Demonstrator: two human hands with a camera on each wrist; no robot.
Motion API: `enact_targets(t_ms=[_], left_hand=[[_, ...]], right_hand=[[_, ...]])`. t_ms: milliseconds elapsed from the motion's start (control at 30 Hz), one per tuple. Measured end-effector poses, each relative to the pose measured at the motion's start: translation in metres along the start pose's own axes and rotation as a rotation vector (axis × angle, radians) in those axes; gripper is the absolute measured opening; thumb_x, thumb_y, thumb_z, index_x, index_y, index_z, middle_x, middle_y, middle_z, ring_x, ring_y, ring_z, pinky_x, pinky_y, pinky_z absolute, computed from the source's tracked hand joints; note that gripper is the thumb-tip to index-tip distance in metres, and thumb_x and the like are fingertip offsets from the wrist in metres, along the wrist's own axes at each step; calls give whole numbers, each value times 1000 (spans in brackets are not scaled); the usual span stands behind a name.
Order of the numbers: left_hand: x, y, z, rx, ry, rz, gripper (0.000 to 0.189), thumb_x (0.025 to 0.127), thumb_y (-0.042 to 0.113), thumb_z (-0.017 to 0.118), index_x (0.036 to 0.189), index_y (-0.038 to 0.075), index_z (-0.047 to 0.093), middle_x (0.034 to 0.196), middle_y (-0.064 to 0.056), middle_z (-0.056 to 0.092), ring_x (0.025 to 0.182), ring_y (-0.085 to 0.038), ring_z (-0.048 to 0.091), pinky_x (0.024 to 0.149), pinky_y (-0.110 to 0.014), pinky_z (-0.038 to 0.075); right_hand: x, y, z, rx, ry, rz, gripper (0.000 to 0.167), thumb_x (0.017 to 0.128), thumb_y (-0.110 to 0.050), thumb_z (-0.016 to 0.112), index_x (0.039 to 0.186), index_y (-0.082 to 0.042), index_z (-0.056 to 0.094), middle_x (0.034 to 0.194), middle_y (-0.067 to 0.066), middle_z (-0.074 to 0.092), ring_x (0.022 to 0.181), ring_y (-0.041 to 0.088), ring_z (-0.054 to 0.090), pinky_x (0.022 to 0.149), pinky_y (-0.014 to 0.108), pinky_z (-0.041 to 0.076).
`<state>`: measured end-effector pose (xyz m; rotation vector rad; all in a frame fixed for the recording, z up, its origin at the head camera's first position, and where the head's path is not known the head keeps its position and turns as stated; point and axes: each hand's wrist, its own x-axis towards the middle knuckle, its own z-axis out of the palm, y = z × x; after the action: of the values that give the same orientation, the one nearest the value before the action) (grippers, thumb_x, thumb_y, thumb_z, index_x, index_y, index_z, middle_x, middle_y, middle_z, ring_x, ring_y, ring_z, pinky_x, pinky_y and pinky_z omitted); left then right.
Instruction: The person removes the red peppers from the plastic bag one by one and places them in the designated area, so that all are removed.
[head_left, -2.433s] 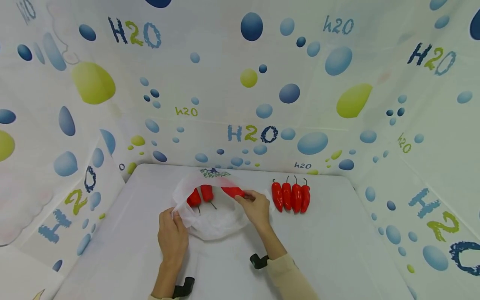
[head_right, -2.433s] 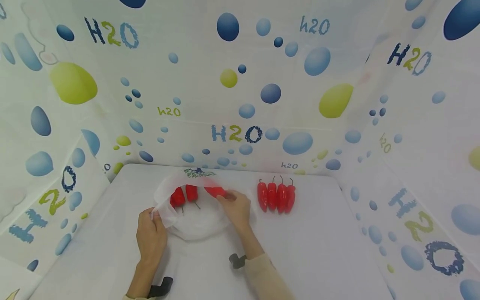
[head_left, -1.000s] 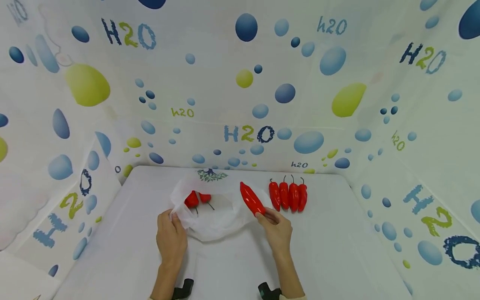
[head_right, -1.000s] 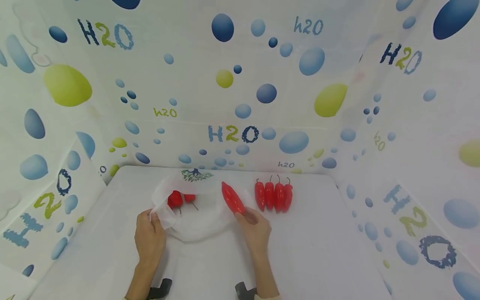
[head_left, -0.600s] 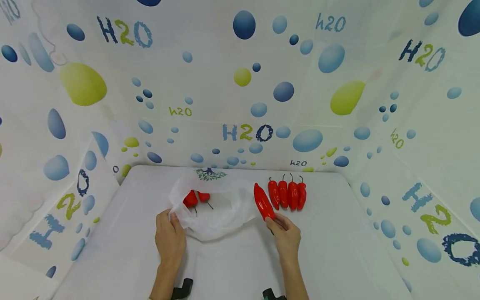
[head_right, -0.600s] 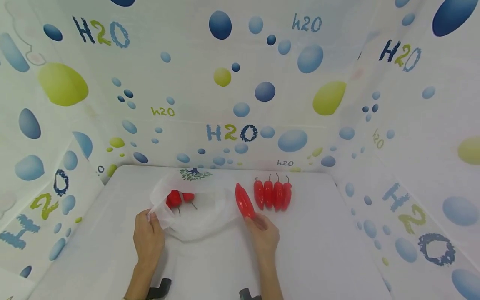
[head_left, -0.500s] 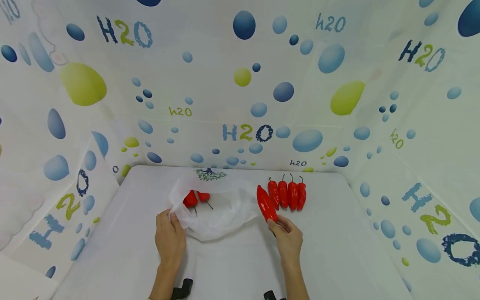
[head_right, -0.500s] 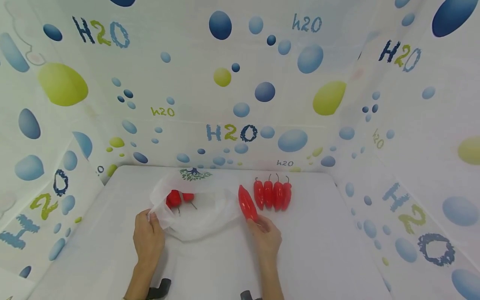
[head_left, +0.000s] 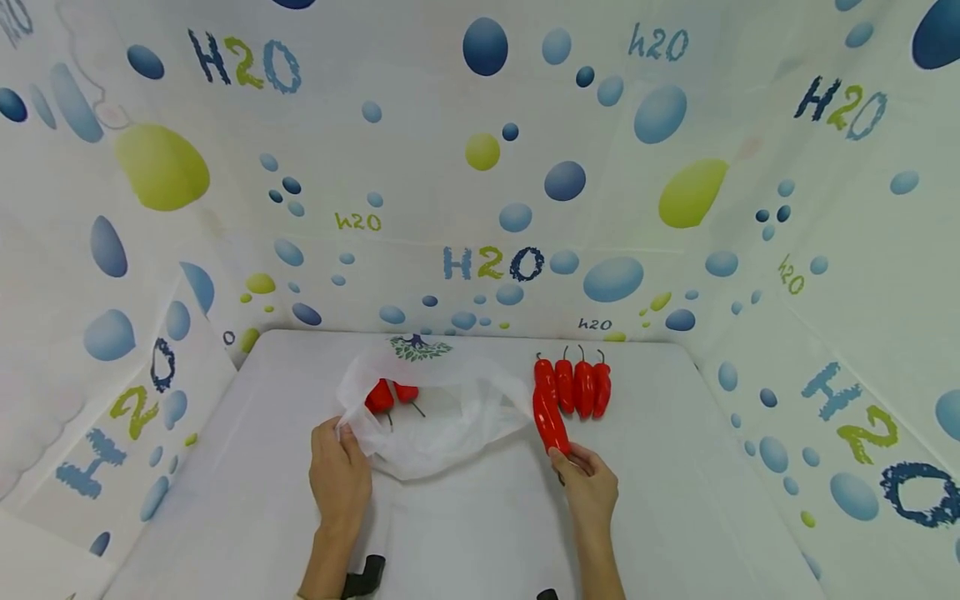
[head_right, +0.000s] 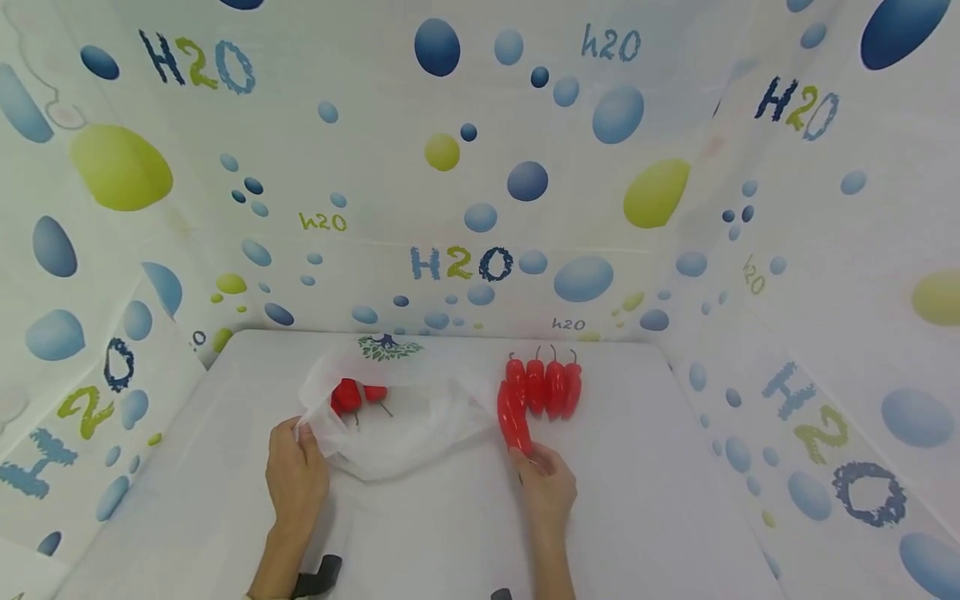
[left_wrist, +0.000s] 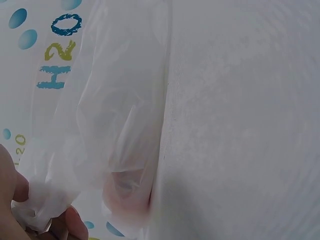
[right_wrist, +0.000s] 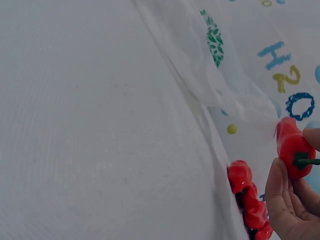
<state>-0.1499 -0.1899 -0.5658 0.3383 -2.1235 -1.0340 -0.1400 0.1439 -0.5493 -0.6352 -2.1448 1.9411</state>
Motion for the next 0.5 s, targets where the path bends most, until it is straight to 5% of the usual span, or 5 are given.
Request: enact_targets(t_ms=[500], left_hand=[[0, -1, 2, 7, 35, 33, 24, 109, 9, 48, 120, -10, 57, 107, -27, 58, 91, -51, 61, 74, -61, 48]], right_hand=[[3, 17, -9, -72, 92, -8, 53, 87, -34, 87, 120, 4, 71, 109, 20, 76, 87, 16, 73, 69, 19, 56]])
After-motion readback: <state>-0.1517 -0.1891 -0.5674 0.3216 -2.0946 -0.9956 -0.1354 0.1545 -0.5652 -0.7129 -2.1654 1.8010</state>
